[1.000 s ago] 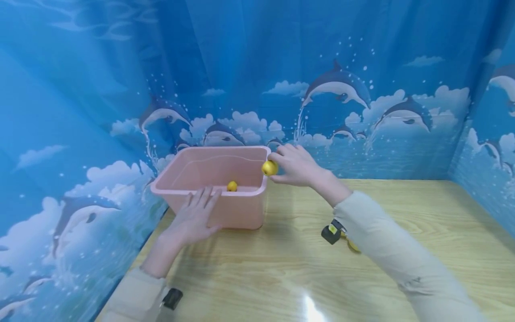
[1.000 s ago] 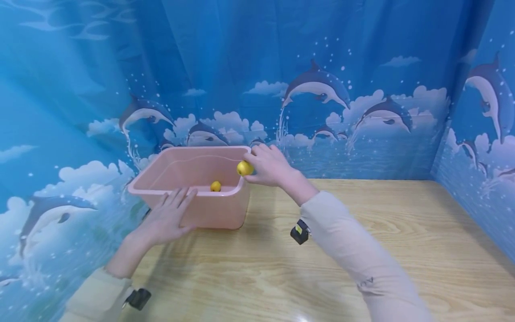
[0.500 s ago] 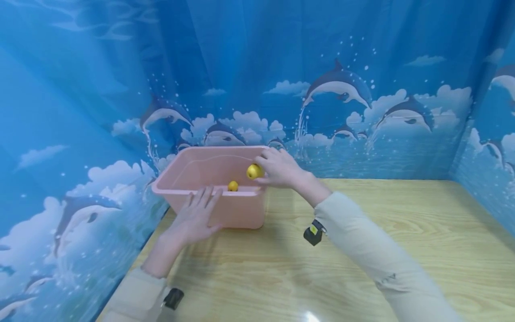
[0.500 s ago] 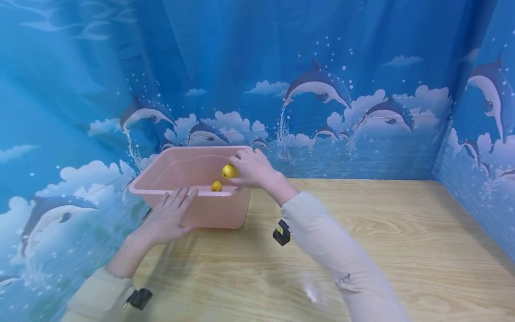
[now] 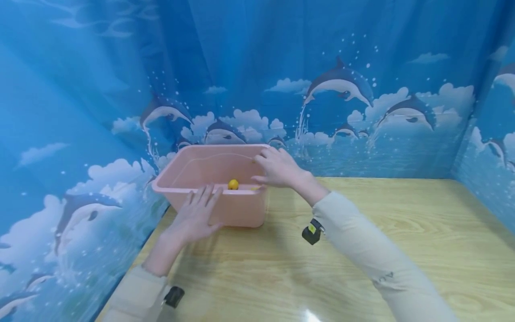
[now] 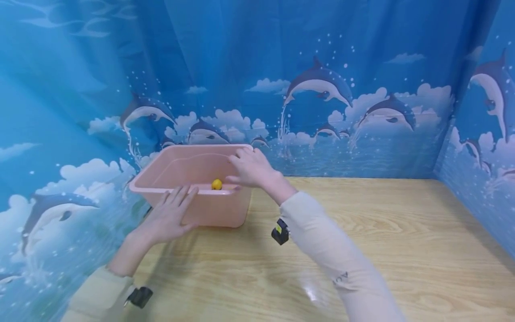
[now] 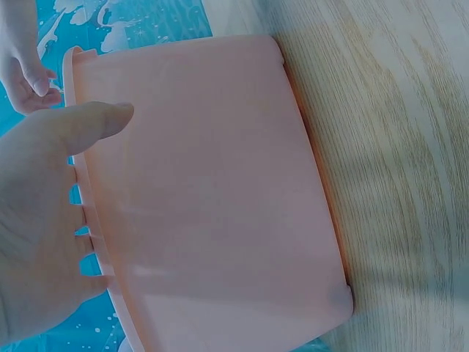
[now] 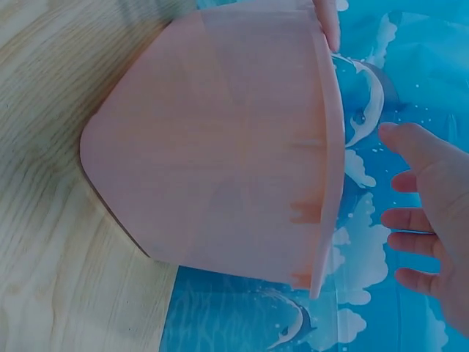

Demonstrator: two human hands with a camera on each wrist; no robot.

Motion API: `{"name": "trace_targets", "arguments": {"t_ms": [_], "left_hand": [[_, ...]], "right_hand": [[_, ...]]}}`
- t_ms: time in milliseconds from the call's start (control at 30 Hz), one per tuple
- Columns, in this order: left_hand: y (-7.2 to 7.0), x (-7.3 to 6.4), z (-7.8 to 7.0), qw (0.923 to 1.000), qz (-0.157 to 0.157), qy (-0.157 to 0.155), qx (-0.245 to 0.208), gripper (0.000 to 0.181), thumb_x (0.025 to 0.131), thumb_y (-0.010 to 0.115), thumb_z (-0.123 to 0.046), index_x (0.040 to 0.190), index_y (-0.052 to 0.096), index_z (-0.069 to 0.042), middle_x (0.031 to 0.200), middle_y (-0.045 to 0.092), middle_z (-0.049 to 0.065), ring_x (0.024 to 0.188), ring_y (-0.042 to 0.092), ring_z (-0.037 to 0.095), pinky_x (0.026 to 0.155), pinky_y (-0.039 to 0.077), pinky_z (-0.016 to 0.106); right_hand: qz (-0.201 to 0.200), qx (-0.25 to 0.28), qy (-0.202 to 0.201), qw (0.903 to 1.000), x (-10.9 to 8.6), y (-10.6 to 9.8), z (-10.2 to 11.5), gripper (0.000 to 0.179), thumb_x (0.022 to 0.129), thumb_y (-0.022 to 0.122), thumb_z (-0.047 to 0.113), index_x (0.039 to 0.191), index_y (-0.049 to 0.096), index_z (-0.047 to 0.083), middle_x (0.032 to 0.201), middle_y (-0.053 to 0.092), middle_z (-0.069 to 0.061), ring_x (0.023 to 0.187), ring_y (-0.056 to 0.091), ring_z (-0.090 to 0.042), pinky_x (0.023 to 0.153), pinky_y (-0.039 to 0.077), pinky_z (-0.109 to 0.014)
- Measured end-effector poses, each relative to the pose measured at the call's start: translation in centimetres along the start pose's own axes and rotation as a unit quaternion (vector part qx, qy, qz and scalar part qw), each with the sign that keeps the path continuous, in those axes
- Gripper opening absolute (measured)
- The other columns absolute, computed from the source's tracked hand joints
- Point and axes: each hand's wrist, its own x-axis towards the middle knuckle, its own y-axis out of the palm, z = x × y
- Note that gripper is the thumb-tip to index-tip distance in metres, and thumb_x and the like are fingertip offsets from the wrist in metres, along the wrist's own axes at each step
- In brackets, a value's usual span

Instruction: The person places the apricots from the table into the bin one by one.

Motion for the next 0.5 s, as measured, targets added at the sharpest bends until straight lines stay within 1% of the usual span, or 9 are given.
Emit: {"name": "trace_targets", "arguments": {"t_ms": [100, 200, 333, 500], "left_hand": [[0.0, 0.0, -0.1, 1.0, -0.001, 0.0, 0.002, 0.088, 0.087, 0.06, -0.043, 0.15, 0.007, -0.013, 0.155, -0.001, 0.012, 0.14, -0.003, 0.031, 0.111, -0.001, 0.051], [-0.1, 0.0, -0.2, 1.0, -0.002, 0.0, 0.0, 0.087, 0.088, 0.059, -0.044, 0.15, 0.007, -0.013, 0.155, 0.0, 0.013, 0.14, -0.003, 0.032, 0.111, -0.001, 0.051], [-0.1, -0.1, -0.2, 1.0, 0.0, -0.001, -0.002, 0.087, 0.088, 0.059, -0.045, 0.15, 0.008, -0.013, 0.155, 0.0, 0.013, 0.14, -0.003, 0.032, 0.111, -0.001, 0.051], [-0.1, 0.0, -0.2, 1.0, 0.001, -0.004, 0.0, 0.088, 0.087, 0.059, -0.044, 0.15, 0.007, -0.013, 0.155, 0.0, 0.013, 0.14, -0.002, 0.033, 0.111, -0.002, 0.051]], "right_hand": [[0.001, 0.005, 0.002, 1.0, -0.5, -0.4, -0.5, 0.05, 0.087, 0.059, 0.047, 0.125, 0.056, 0.015, 0.117, 0.054, -0.004, 0.108, 0.047, -0.022, 0.083, 0.041, -0.037], [0.001, 0.009, 0.005, 0.9999, -1.2, -0.3, -1.1, 0.05, 0.088, 0.058, 0.047, 0.126, 0.055, 0.015, 0.119, 0.053, -0.006, 0.109, 0.047, -0.023, 0.085, 0.041, -0.04], [-0.011, 0.015, 0.002, 0.9998, -2.4, 0.1, -2.1, 0.049, 0.088, 0.058, 0.046, 0.124, 0.057, 0.014, 0.115, 0.056, -0.008, 0.105, 0.049, -0.024, 0.082, 0.042, -0.04], [-0.029, 0.022, -0.007, 0.9993, -4.6, 1.2, -3.5, 0.043, 0.088, 0.061, 0.041, 0.119, 0.06, 0.012, 0.107, 0.058, -0.007, 0.1, 0.051, -0.024, 0.079, 0.044, -0.04]]}}
